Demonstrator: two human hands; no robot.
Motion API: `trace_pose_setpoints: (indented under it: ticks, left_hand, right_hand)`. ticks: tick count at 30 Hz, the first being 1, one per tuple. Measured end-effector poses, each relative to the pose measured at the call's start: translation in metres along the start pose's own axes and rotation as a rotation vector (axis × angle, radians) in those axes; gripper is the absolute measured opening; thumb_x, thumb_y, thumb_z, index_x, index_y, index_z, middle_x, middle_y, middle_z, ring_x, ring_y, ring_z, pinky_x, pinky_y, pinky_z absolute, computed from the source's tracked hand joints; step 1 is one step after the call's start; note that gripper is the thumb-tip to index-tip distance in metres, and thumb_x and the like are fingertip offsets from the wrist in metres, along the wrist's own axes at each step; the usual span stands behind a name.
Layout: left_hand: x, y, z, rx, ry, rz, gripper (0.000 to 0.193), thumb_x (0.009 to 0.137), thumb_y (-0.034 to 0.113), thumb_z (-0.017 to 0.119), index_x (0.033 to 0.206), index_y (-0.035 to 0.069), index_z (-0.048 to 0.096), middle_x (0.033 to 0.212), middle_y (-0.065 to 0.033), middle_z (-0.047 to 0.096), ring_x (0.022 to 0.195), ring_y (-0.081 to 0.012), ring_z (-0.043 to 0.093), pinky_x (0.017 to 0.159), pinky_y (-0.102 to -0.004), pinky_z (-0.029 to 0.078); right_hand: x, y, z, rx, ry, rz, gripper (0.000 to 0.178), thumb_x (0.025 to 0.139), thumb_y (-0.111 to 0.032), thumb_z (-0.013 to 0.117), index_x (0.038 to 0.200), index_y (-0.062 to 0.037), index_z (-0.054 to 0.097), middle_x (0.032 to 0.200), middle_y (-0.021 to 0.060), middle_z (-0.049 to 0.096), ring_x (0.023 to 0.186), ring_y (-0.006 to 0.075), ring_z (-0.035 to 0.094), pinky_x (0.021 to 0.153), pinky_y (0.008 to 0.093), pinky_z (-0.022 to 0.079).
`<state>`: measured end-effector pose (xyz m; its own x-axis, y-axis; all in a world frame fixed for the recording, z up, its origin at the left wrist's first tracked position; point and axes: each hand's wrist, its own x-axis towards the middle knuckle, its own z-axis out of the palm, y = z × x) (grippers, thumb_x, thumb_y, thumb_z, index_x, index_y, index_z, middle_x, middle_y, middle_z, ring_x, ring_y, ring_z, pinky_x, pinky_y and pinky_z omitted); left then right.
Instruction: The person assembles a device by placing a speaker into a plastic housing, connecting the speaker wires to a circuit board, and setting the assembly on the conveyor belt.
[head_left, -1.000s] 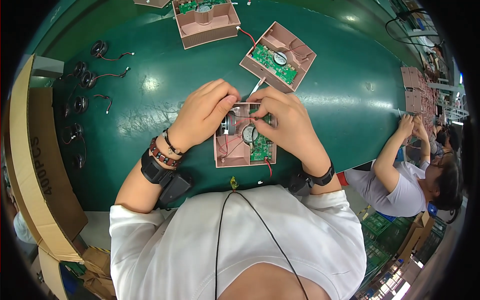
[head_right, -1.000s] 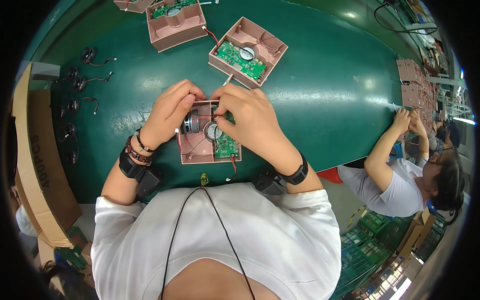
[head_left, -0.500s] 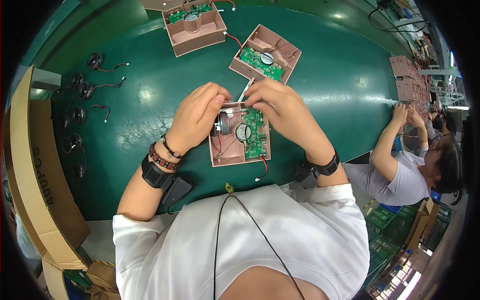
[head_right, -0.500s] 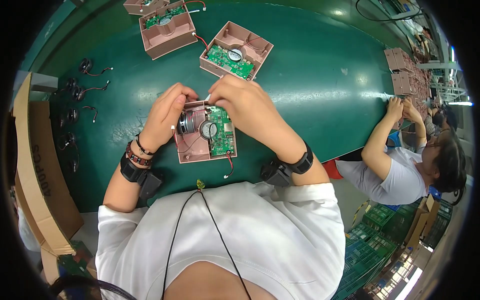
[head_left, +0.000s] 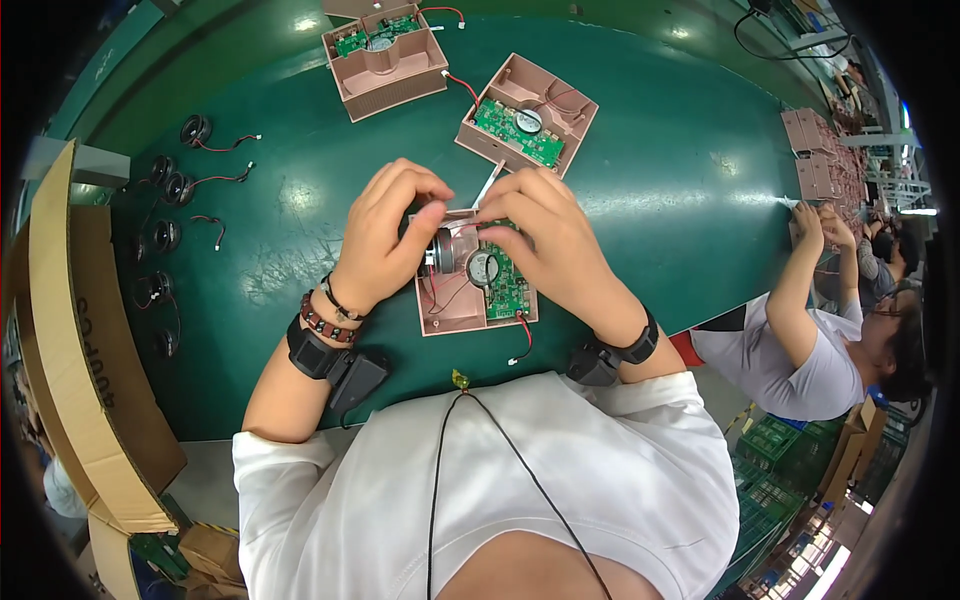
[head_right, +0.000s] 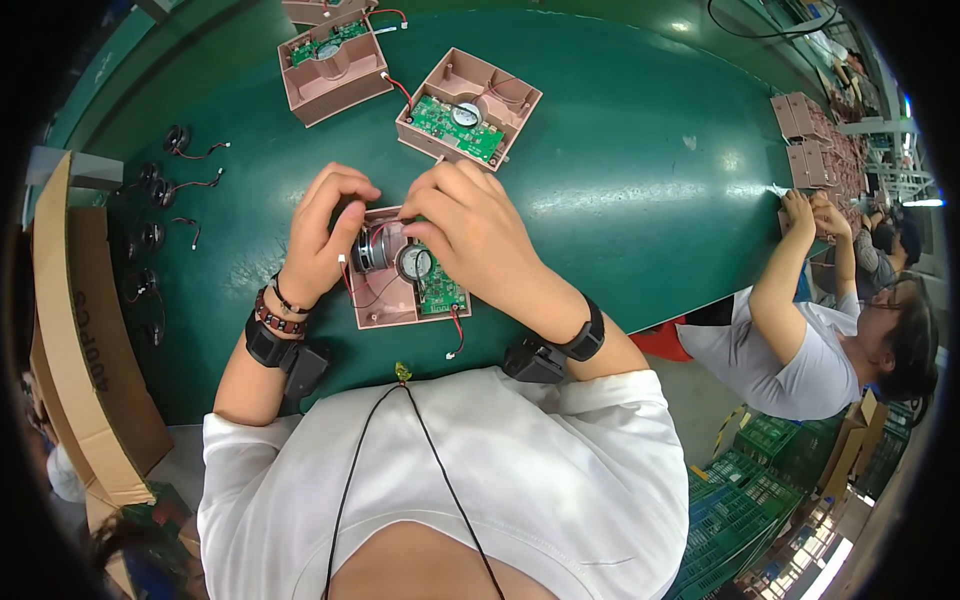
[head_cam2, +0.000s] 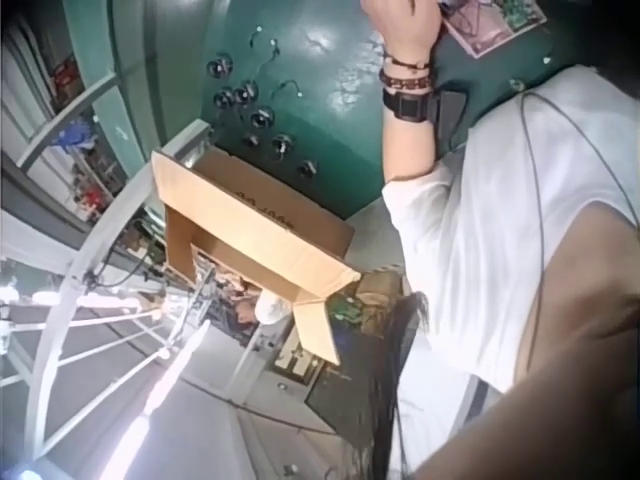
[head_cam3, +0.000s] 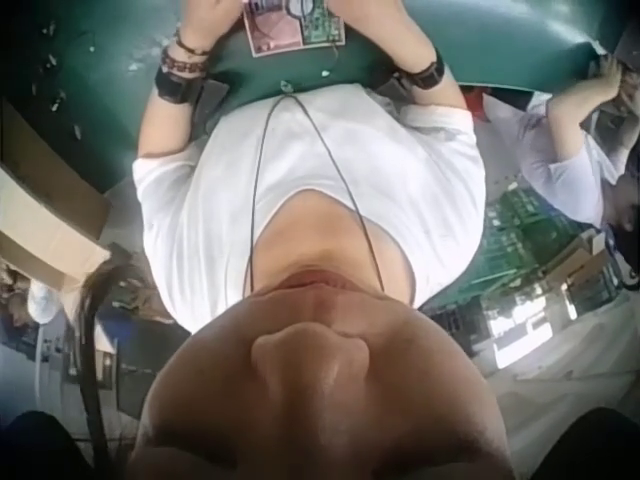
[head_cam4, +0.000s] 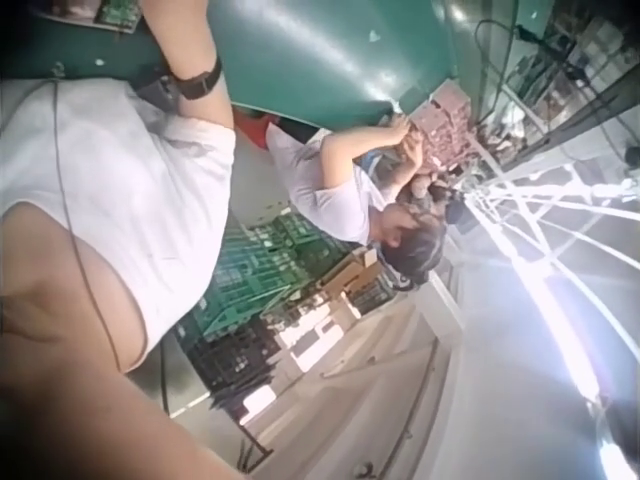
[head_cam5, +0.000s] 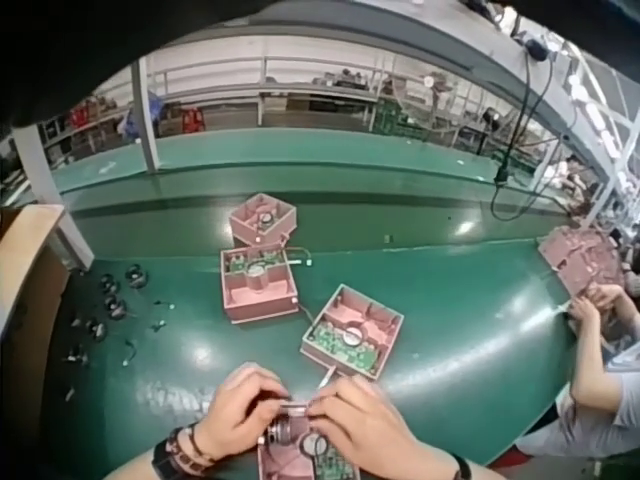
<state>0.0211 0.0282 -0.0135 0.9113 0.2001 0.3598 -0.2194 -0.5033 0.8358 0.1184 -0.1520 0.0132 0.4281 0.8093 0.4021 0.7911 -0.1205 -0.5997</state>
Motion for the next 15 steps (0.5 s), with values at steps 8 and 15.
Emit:
trace_pose_setpoints:
  ticks: [8,15]
  left_hand:
    - [-0.003,0.031,-0.006,0.279,-0.099,0.059,0.01,0.077,0.011,0.07,0.083,0.006,0.063,0.081,-0.0058,0.057,0.075,-0.0226,0.05,0.069,-0.0335,0.041]
    - [-0.003,0.039,-0.003,0.302,-0.058,-0.057,0.01,0.072,0.012,0.075,0.077,0.008,0.067,0.087,-0.0057,0.054,0.079,-0.0244,0.048,0.069,-0.035,0.041]
  right_hand:
    - [-0.004,-0.003,0.009,-0.071,0.056,0.008,0.013,0.075,-0.006,0.071,0.085,-0.0092,0.063,0.081,0.0015,0.057,0.079,0.0214,0.054,0.073,0.0337,0.037]
    - [-0.01,0.001,0.005,-0.128,0.058,0.009,0.012,0.075,-0.005,0.07,0.083,-0.0094,0.062,0.078,0.0007,0.056,0.076,0.0202,0.052,0.072,0.0328,0.035]
